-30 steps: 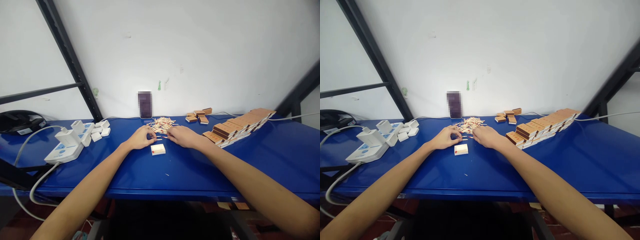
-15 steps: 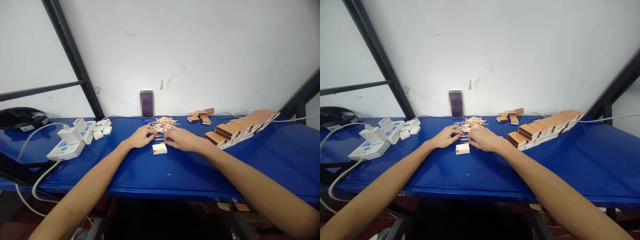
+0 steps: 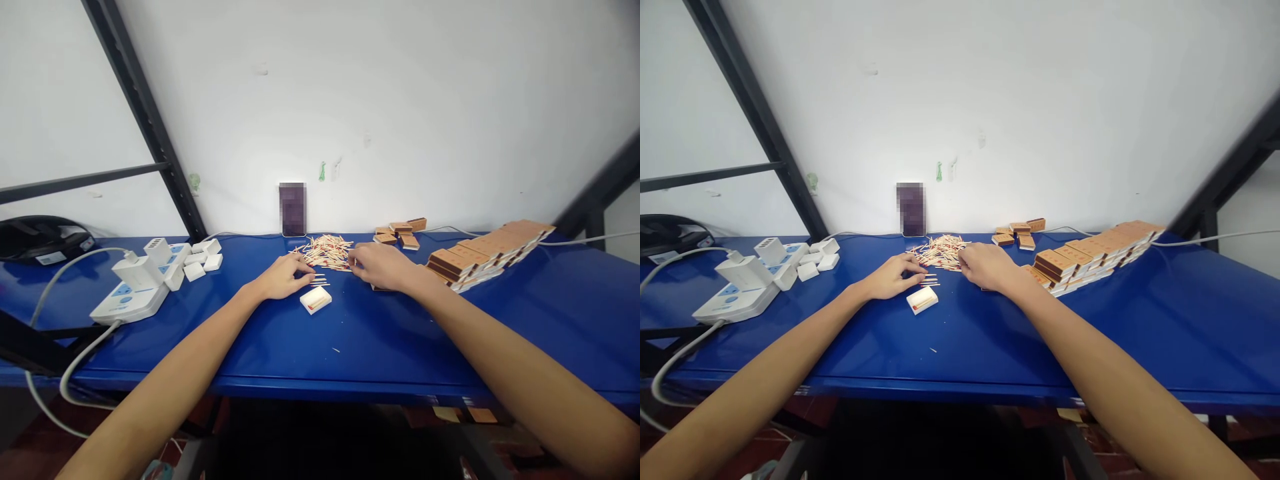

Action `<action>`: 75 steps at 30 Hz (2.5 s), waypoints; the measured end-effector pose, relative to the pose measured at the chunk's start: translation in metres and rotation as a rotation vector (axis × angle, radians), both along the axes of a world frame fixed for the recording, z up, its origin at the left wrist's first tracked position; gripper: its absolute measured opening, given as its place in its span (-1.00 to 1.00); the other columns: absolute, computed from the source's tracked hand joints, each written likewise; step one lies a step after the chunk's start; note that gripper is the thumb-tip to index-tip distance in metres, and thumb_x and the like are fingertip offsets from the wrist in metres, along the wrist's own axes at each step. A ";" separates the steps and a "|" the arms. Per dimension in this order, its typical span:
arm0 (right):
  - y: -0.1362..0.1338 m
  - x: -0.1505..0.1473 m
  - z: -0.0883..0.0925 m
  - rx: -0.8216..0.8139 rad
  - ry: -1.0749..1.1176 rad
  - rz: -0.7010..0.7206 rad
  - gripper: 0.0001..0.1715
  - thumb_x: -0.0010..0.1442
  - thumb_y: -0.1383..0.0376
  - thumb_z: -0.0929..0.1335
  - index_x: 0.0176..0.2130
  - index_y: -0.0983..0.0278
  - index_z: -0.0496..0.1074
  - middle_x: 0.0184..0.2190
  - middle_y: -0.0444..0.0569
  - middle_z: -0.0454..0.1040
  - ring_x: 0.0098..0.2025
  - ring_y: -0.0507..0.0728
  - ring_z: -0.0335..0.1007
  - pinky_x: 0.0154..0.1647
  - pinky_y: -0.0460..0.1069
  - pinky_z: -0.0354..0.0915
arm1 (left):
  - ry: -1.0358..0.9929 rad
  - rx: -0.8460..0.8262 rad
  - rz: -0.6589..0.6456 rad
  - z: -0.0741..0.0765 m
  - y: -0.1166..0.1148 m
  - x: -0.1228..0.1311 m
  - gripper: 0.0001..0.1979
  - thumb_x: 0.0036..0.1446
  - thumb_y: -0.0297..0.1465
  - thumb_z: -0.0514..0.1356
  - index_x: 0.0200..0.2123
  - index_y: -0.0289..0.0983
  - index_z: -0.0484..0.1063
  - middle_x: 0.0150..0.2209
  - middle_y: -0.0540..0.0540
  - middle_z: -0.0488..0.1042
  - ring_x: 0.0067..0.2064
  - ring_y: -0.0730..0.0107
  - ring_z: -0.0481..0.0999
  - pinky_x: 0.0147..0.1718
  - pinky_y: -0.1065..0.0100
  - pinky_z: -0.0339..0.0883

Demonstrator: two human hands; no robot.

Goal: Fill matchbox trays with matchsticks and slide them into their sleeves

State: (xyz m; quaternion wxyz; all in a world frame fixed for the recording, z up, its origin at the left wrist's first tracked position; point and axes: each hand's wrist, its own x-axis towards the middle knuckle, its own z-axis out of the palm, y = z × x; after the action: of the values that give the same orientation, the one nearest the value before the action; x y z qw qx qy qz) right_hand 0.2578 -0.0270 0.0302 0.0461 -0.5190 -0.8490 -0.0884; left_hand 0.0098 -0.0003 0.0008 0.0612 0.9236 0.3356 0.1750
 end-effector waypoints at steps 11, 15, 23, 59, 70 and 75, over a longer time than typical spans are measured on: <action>-0.003 0.001 0.006 -0.123 -0.108 -0.162 -0.73 0.18 0.25 0.26 -0.26 0.29 0.51 -0.25 0.12 0.55 -0.23 0.22 0.46 -0.39 -0.02 0.16 | 0.068 -0.029 -0.071 0.014 -0.021 0.010 -0.60 0.28 -0.15 0.01 -0.05 -0.24 0.48 -0.21 -0.14 0.42 -0.09 0.20 0.37 -0.09 0.22 0.18; -0.006 0.002 0.008 -0.192 -0.131 -0.126 -0.81 0.12 0.29 0.30 -0.32 0.30 0.50 -0.28 0.11 0.55 -0.25 0.21 0.46 -0.41 -0.02 0.14 | 0.044 0.012 -0.058 0.023 -0.030 0.008 -0.58 0.16 -0.02 0.10 -0.23 -0.26 0.44 -0.24 -0.08 0.42 -0.16 0.23 0.37 -0.11 0.22 0.18; 0.002 -0.006 -0.009 -0.002 -0.062 0.004 -0.80 0.22 0.33 0.26 -0.25 0.30 0.48 -0.19 0.12 0.52 -0.13 0.22 0.42 -0.26 0.00 0.18 | 0.147 0.016 -0.064 0.029 -0.039 0.008 -0.65 0.03 -0.07 0.22 -0.40 -0.27 0.42 -0.37 -0.05 0.43 -0.30 0.31 0.38 -0.26 0.30 0.17; 0.023 -0.015 -0.030 0.013 0.075 0.078 -0.78 0.29 0.34 0.20 -0.26 0.32 0.41 -0.21 0.12 0.46 -0.19 0.16 0.36 -0.26 -0.01 0.12 | 0.050 -0.013 0.020 0.006 -0.014 0.004 -0.61 0.21 -0.47 -0.07 -0.01 -0.26 0.45 -0.17 -0.14 0.38 -0.08 0.23 0.38 -0.03 0.20 0.26; 0.007 -0.026 -0.019 0.062 0.250 0.159 -0.74 0.28 0.36 0.17 -0.16 0.35 0.40 -0.35 0.04 0.50 -0.33 0.10 0.32 -0.30 -0.03 0.06 | 0.041 0.080 0.078 0.005 -0.011 0.002 -0.62 0.20 -0.46 -0.05 0.01 -0.27 0.42 -0.18 -0.15 0.39 -0.08 0.21 0.38 -0.02 0.17 0.26; 0.000 -0.030 -0.017 -0.077 0.378 0.188 -0.67 0.17 0.45 0.18 -0.27 0.30 0.50 -0.40 -0.02 0.53 -0.38 0.06 0.34 -0.32 -0.05 0.10 | 0.052 0.085 0.081 0.003 -0.009 0.003 -0.63 0.19 -0.46 -0.04 -0.03 -0.28 0.46 -0.19 -0.15 0.40 -0.10 0.21 0.39 -0.05 0.19 0.27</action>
State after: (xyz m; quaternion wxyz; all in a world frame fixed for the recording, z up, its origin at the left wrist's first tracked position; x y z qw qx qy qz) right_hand 0.2278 -0.0269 0.0131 0.1925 -0.4464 -0.8726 0.0477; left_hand 0.0125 -0.0094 0.0042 0.0059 0.9152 0.3665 0.1675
